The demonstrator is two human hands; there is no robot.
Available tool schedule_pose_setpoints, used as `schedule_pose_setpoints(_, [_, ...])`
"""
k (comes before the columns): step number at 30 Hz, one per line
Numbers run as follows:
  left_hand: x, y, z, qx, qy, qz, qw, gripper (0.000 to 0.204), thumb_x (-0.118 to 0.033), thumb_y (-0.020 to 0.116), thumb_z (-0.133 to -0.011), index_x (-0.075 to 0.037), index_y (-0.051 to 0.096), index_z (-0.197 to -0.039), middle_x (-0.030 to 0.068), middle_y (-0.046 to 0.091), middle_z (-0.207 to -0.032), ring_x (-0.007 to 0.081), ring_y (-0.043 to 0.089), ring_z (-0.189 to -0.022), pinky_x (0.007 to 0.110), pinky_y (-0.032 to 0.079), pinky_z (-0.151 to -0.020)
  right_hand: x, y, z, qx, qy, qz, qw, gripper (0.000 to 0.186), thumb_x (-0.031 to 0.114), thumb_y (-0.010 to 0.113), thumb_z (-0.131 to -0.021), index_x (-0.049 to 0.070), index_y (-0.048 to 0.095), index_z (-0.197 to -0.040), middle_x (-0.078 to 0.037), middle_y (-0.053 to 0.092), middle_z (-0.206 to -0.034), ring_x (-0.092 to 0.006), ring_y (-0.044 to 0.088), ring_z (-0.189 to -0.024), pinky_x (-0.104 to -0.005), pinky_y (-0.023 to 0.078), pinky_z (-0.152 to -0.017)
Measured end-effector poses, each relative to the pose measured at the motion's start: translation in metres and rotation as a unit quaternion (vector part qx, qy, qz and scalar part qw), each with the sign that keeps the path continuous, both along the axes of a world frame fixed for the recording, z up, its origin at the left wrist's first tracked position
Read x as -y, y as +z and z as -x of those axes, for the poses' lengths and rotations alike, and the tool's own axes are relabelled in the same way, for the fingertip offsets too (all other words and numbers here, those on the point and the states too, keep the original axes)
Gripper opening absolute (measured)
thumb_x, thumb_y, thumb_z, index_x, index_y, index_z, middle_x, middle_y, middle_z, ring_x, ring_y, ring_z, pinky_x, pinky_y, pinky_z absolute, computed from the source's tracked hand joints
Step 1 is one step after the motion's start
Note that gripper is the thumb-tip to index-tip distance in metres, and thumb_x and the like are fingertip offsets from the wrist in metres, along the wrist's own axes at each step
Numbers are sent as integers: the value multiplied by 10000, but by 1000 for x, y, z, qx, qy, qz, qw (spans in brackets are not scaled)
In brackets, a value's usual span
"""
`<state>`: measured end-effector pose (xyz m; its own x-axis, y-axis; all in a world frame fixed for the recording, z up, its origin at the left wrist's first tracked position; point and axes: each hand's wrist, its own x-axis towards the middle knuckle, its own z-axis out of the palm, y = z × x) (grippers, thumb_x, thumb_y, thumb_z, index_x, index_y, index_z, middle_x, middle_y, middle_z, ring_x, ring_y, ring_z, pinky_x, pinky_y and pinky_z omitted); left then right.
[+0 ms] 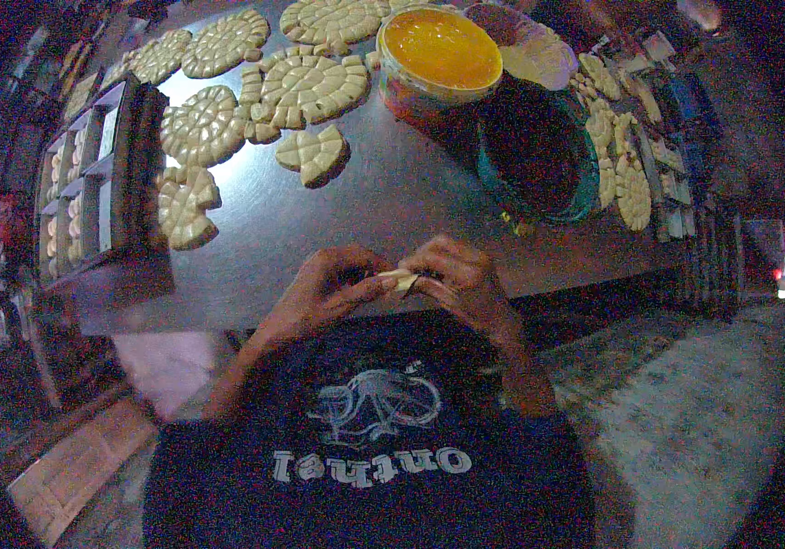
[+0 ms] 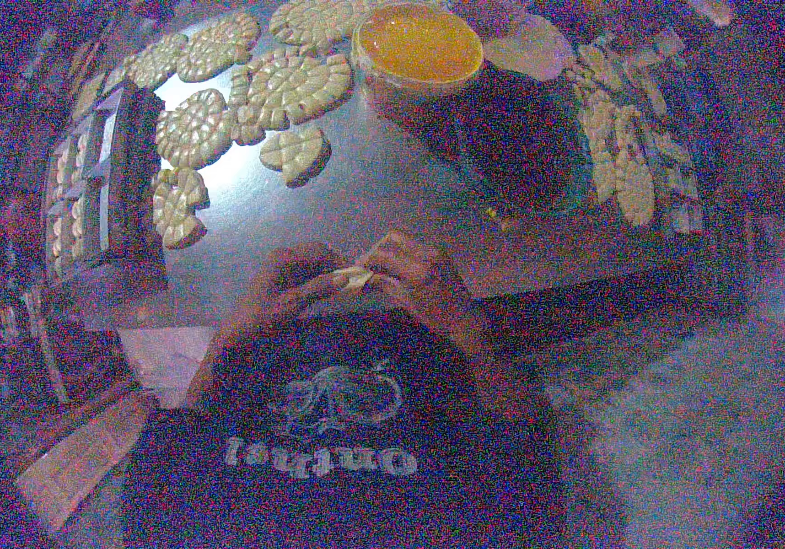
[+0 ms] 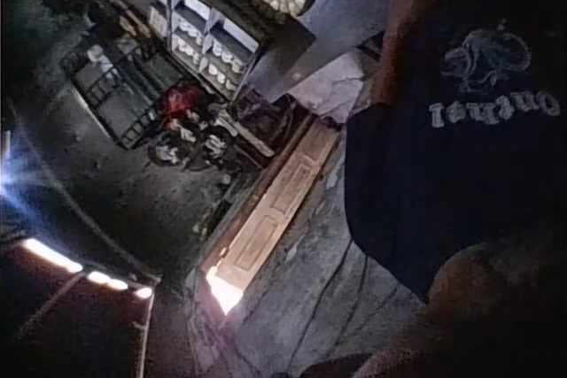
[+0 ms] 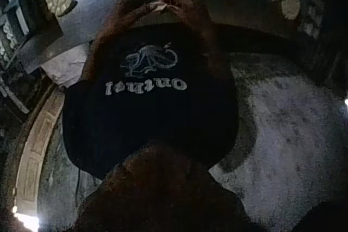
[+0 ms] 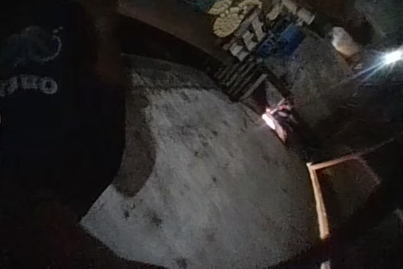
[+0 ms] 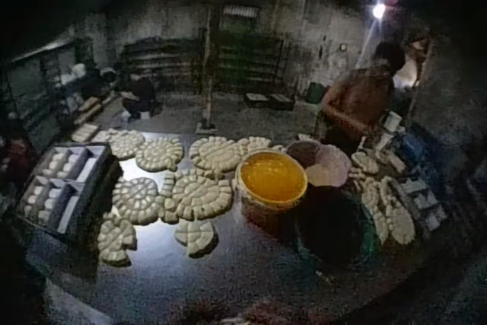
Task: The person fills pieces of dough with a dark paste, shapes them into rolls by hand, and places the finished rolls into metal baking tins.
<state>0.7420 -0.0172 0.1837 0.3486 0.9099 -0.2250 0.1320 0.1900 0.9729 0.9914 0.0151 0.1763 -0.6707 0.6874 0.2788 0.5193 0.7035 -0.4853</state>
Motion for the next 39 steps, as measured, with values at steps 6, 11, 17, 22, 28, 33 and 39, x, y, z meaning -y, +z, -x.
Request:
schedule_pose_setpoints(6, [12,-5,-14,226,78,234,942,344,-362,611,-976,-72,645,-1159,49,683,-1027,205,654,-986,333,511,-893,9,4,1,-72,48,-148,985,267,100,692,-880,102,718,-1146,-96,699,-1121,-260,670,-1035,-373,576,-782])
schedule_pose_setpoints(11, [22,-33,-37,335,179,231,896,296,-274,631,-970,-69,596,-1180,49,664,-1096,167,653,-980,325,535,-853,24,1,34,-221,50,27,974,267,-1,636,-897,92,722,-1132,-119,691,-1138,-273,663,-1054,-384,578,-761])
schedule_pose_setpoints(17, [18,-38,-44,372,213,235,873,289,-153,643,-946,-15,588,-1195,88,652,-1137,193,638,-1037,317,512,-923,40,-26,36,-261,-16,75,962,246,31,650,-896,95,723,-1122,-116,686,-1111,-274,660,-1016,-387,572,-747])
schedule_pose_setpoints(22, [0,-26,-56,301,199,165,918,305,-108,641,-929,-3,589,-1211,94,645,-1159,195,615,-1092,310,487,-968,15,-37,23,-227,-68,28,971,230,57,662,-896,97,723,-1114,-114,682,-1087,-275,658,-984,-390,567,-735])
schedule_pose_setpoints(28, [-16,-23,-70,290,234,148,916,310,-149,641,-939,12,606,-1202,94,663,-1122,194,631,-1060,303,501,-936,-12,-38,3,-188,-95,13,977,215,89,676,-896,100,724,-1105,-112,677,-1060,-276,655,-946,-393,562,-721])
schedule_pose_setpoints(33, [-25,-28,-73,204,255,194,925,316,-204,656,-944,24,634,-1163,99,685,-1075,200,656,-994,319,524,-910,-15,-40,1,-174,-96,-2,980,205,116,688,-895,102,724,-1097,-110,673,-1036,-277,653,-914,-396,557,-710])
schedule_pose_setpoints(39, [-30,-27,-62,218,229,250,915,330,-216,635,-960,33,639,-1176,113,680,-1116,205,654,-1017,337,527,-925,-6,-40,-4,-131,-74,-59,987,199,148,702,-895,105,724,-1088,-108,667,-1009,-278,650,-876,-399,551,-696])
